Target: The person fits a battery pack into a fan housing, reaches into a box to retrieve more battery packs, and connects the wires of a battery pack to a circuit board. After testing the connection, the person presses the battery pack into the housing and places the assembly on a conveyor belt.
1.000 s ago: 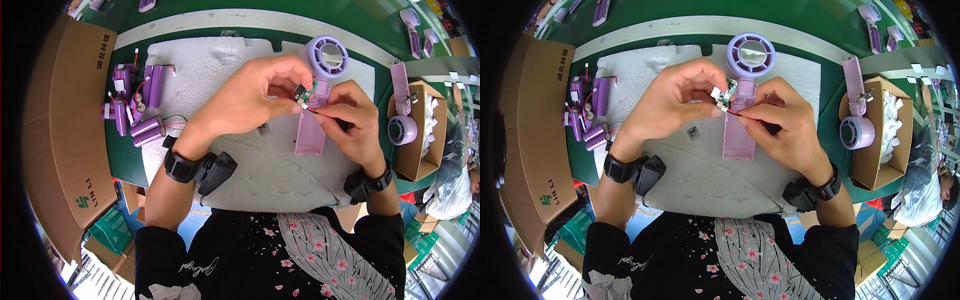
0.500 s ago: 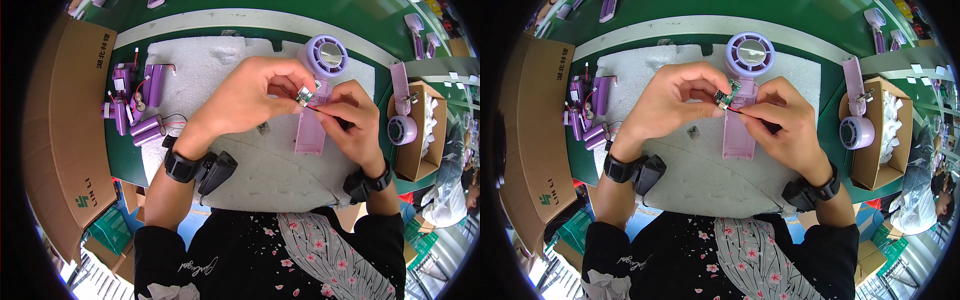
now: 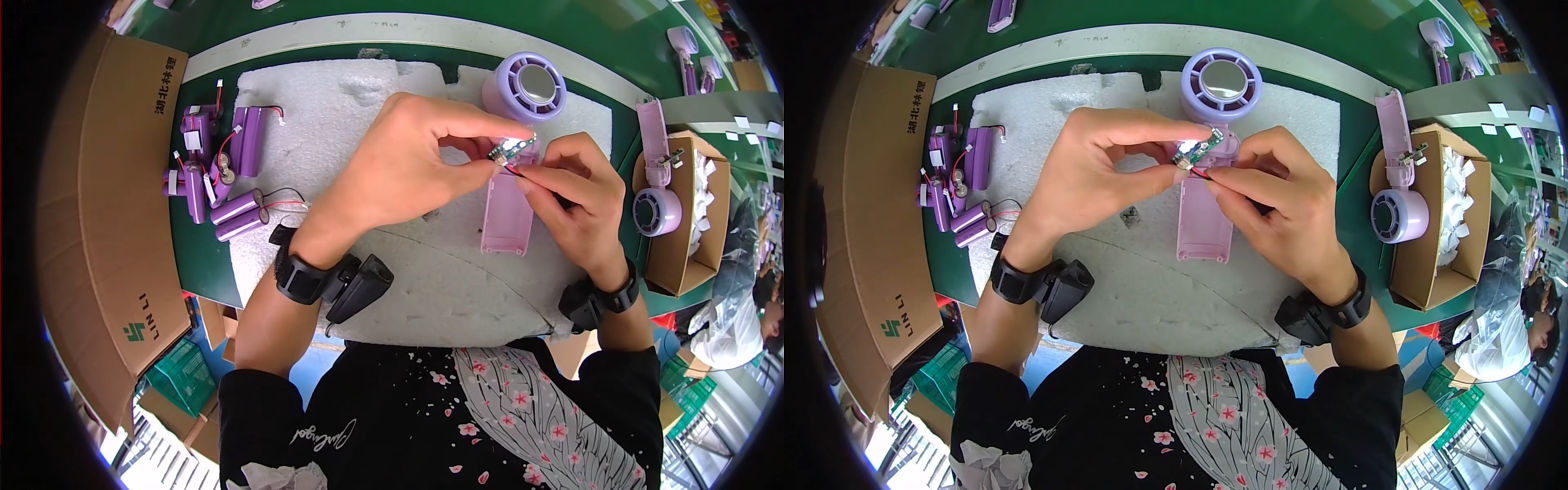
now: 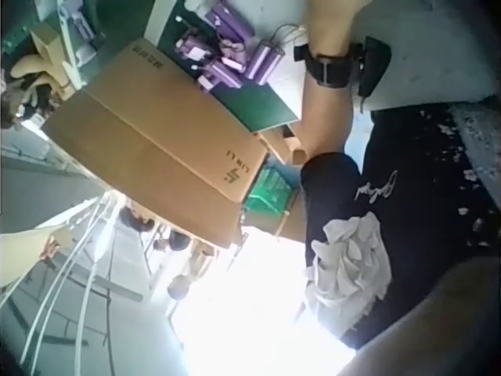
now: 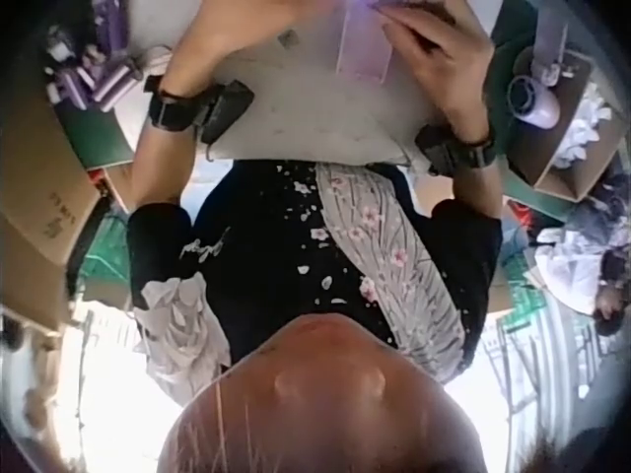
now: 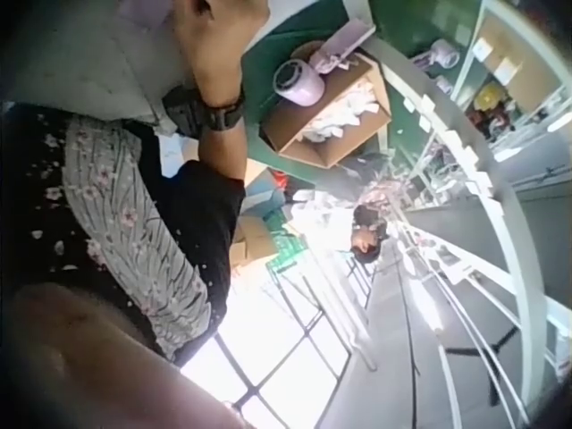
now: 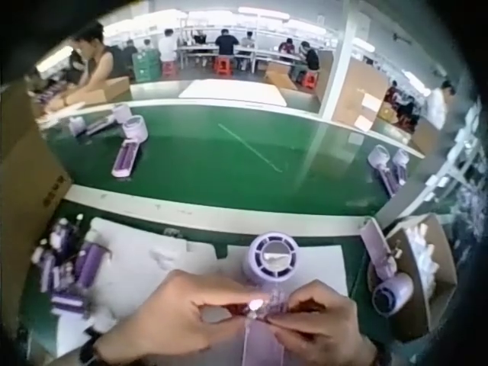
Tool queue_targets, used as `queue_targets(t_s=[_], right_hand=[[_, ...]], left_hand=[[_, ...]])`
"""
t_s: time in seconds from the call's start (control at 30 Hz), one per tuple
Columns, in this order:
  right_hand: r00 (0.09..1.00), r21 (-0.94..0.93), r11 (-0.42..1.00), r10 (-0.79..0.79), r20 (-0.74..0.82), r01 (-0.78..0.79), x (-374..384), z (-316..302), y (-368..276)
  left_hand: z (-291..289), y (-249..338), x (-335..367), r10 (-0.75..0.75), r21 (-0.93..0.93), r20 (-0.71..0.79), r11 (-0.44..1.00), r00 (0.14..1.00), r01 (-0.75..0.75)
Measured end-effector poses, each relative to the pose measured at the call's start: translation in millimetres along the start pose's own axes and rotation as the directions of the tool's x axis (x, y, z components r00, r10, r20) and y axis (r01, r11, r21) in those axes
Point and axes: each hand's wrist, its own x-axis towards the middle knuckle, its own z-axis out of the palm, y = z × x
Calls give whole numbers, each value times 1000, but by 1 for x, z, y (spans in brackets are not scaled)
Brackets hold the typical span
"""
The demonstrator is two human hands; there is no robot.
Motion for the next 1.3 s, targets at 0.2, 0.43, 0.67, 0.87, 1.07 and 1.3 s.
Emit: queue_targets(t_s=[0.2, 0.43, 0.67, 0.87, 1.07, 1.3], right_hand=[[1000, -83, 997, 7, 16, -6, 3, -3, -5], [978, -17, 988, 148, -149, -152, 4, 10, -9], [971, -27, 982, 180, -156, -186, 5, 10, -7], [967, -23, 981, 187, -174, -194, 6, 10, -7], [965, -65, 975, 199, -173, -213, 8, 9, -8], [970, -70, 984, 145, -194, -161, 10, 10, -6]], left_hand=[[6, 5, 0, 52, 129, -17, 990, 998, -50], [10, 2, -1, 37, 184, -42, 983, 998, -29], [10, -1, -3, 58, 215, -68, 976, 996, -43], [12, 1, -3, 92, 258, -120, 964, 989, -58], [12, -3, -1, 212, 381, -149, 913, 966, -142], [10, -6, 0, 262, 391, -120, 899, 957, -197]])
